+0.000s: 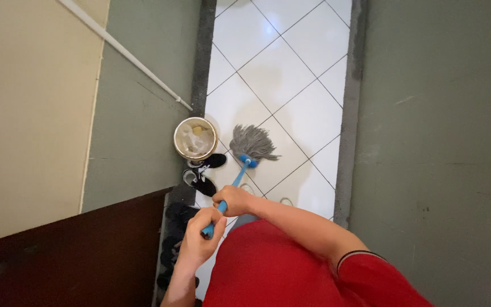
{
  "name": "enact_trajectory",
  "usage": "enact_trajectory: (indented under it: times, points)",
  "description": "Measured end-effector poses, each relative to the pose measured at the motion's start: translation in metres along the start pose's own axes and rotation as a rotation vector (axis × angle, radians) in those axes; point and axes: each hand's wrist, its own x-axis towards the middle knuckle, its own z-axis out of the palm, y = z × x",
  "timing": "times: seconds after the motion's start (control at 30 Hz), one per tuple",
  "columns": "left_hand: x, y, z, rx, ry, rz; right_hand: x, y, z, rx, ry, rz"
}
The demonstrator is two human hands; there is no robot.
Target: Mopping a tiled hallway floor using a microfiber mop.
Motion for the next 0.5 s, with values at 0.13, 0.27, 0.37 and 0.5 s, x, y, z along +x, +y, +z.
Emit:
enact_trajectory:
  times: [0.13, 0.27, 0.37, 0.5]
  points:
    - [0.008, -0.008, 0.04, -0.085, 0.023, -0.101, -0.046, 0.018, -0.012, -0.036, -0.108, 0.285]
    - [0.011, -0.017, 0.095, -0.16, -0.043, 0.034, -0.114, 0.033, -0.034, -0.088, 0.004, 0.297]
    - [0.012, -0.046, 0.152, -0.149, -0.116, 0.134, -0.175, 0.059, -0.045, -0.063, 0.038, 0.424]
    - [0.016, -0.062, 0.219, -0.23, -0.214, 0.207, -0.251, 0.082, -0.054, -0.101, 0.129, 0.537]
